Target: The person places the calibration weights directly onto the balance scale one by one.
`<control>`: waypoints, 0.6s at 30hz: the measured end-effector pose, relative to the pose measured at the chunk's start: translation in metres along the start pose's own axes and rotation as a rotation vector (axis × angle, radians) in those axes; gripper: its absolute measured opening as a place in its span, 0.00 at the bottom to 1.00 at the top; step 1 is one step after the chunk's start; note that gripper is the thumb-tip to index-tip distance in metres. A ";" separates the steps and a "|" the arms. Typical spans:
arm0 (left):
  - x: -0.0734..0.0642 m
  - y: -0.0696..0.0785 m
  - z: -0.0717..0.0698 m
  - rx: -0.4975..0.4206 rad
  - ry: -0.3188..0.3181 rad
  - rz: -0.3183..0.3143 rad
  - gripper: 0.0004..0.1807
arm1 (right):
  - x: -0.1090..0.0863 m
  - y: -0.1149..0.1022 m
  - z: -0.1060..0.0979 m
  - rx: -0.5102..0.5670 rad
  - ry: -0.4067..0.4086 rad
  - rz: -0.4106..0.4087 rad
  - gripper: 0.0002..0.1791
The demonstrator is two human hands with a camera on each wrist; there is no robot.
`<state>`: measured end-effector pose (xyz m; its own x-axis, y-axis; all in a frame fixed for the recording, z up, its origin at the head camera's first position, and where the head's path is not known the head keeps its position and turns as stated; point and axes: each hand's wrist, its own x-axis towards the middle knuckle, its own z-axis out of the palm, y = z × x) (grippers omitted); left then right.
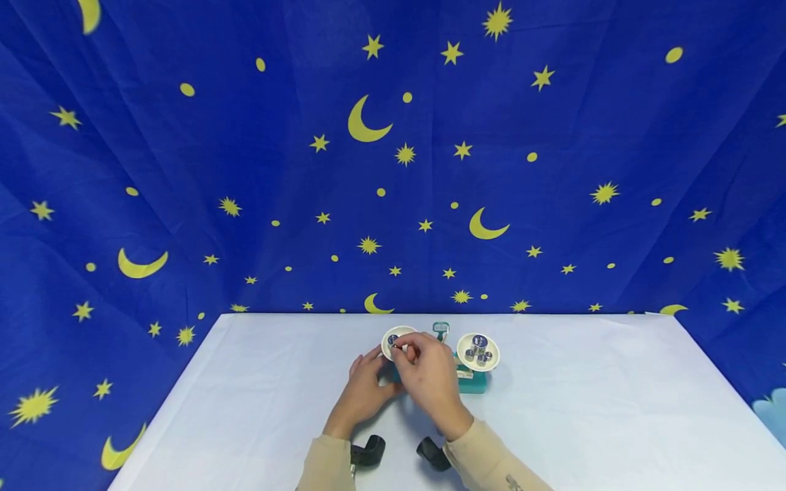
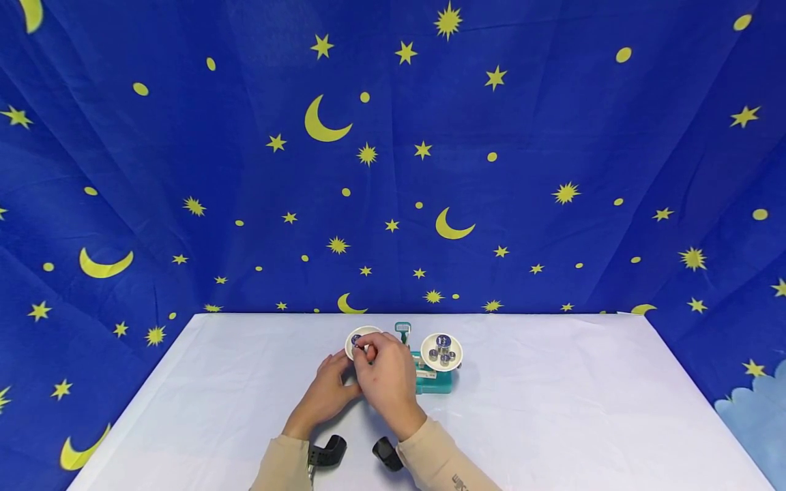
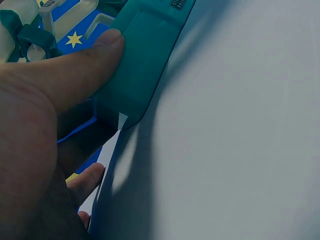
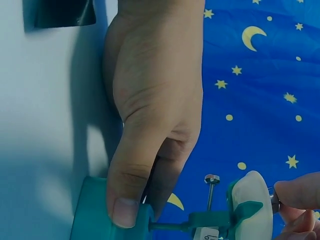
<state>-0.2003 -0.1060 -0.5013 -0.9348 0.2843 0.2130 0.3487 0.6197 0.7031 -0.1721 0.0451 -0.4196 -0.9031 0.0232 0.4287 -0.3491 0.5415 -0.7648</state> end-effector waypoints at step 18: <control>-0.001 0.001 -0.001 0.001 -0.014 -0.022 0.36 | -0.002 0.004 0.000 -0.093 0.056 -0.045 0.04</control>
<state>-0.1996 -0.1064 -0.5005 -0.9411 0.2807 0.1883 0.3283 0.6269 0.7065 -0.1720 0.0467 -0.4234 -0.8709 0.0425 0.4897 -0.3621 0.6183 -0.6976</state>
